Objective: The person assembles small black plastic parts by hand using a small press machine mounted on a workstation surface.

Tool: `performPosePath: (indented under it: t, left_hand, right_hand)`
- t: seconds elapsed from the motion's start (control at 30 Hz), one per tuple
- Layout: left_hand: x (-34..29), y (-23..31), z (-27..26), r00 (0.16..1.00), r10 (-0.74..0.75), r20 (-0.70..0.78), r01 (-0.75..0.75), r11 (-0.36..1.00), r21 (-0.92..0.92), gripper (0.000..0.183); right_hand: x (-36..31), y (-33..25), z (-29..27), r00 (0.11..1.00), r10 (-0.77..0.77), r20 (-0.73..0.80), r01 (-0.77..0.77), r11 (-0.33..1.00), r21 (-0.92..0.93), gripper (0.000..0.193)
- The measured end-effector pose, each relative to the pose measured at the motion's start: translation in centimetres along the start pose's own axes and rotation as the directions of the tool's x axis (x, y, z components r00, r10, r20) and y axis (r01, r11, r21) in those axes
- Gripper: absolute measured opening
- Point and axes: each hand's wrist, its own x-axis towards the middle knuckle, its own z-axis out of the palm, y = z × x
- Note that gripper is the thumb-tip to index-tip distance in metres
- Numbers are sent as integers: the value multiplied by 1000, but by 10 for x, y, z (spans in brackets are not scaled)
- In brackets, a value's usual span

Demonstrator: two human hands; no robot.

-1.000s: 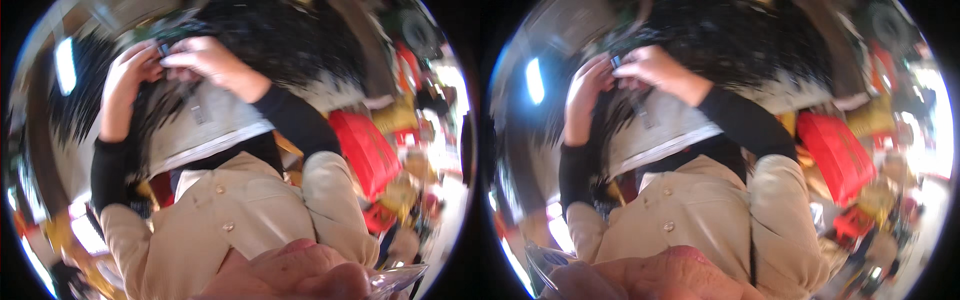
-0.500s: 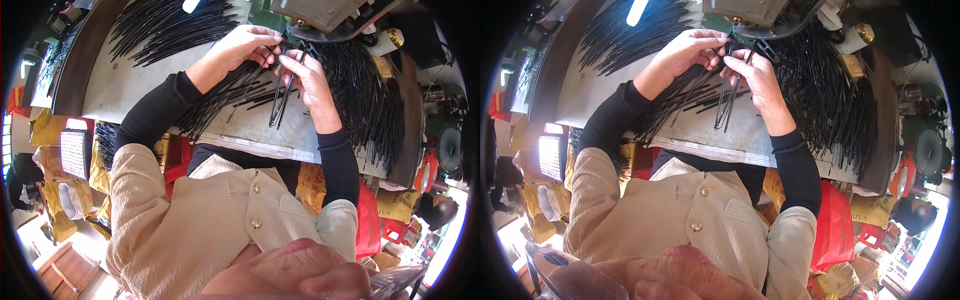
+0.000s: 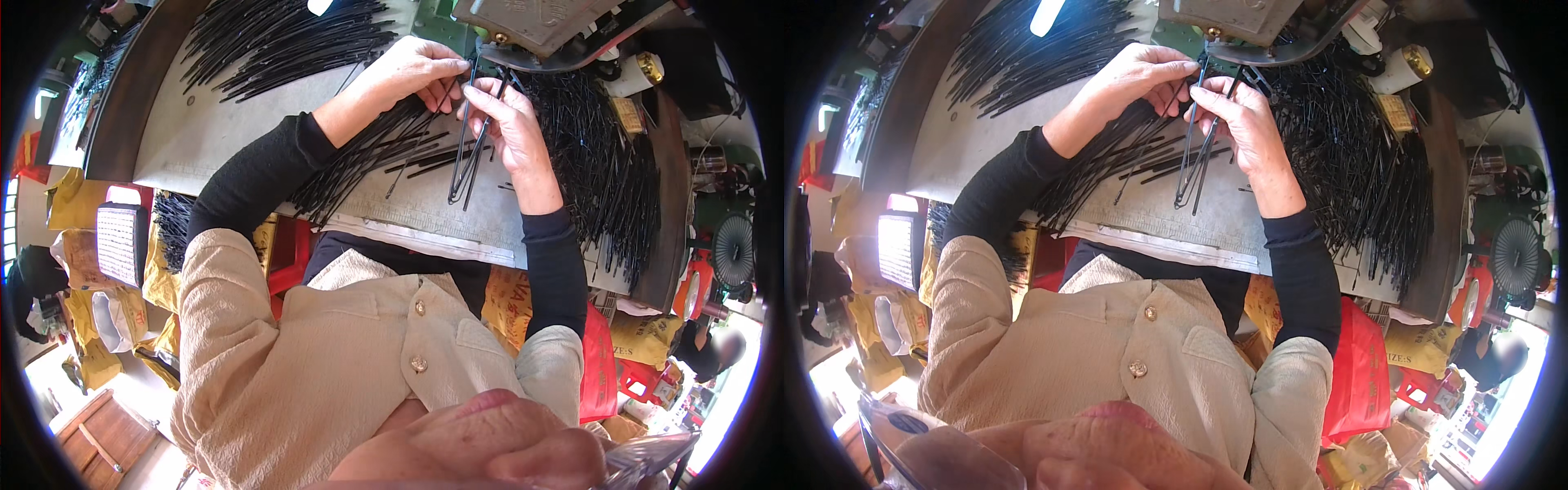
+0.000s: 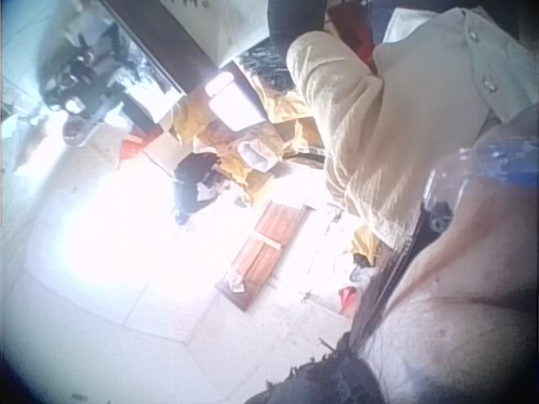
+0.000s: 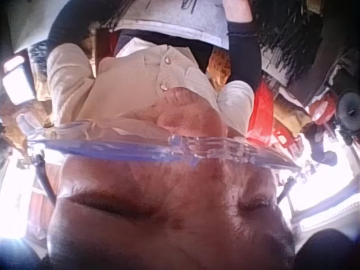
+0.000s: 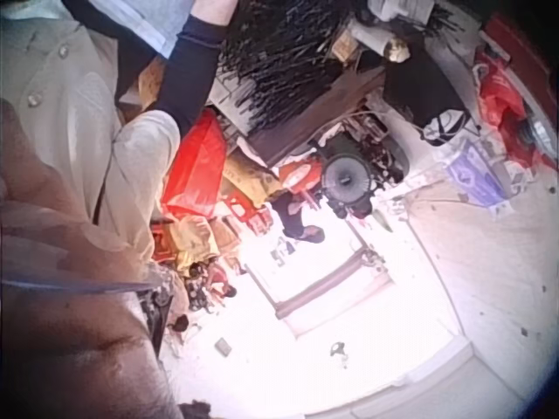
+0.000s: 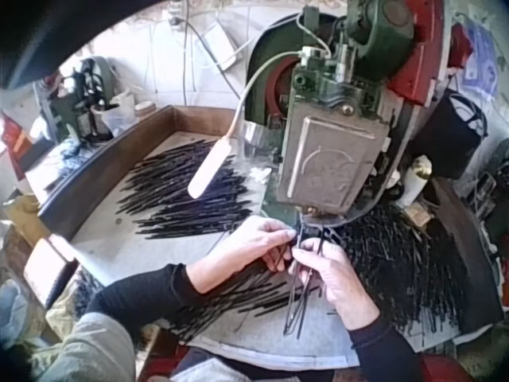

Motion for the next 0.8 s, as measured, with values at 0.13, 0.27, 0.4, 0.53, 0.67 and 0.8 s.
performPosePath:
  t: [0.13, 0.27, 0.4, 0.53, 0.67, 0.8]
  left_hand:
    - [5, -4, 0, 999, 53, -11, -53, 999, -5, 27]
    - [5, -4, 0, 997, 73, -21, -72, 996, 52, 27]
    - [7, -3, -3, 997, 73, -9, -72, 992, 107, 27]
    - [7, -1, -4, 998, 58, 12, -59, 992, 113, 28]
    - [7, -1, -4, 998, 63, 17, -65, 990, 124, 29]
    - [6, 0, -4, 997, 71, 4, -70, 987, 146, 29]
  right_hand:
    - [1, -1, 2, 1000, 3, -5, -3, 1000, -4, 18]
    - [1, 0, 1, 1000, -16, -16, 15, 999, -30, 18]
    - [3, 0, 0, 1000, -7, -21, 6, 998, -69, 19]
    - [4, 0, 0, 1000, -13, -22, 12, 999, -31, 19]
    - [6, 0, -2, 1000, 3, -13, -4, 1000, -24, 18]
    - [5, 0, -2, 1000, 11, -11, -11, 1000, -19, 17]
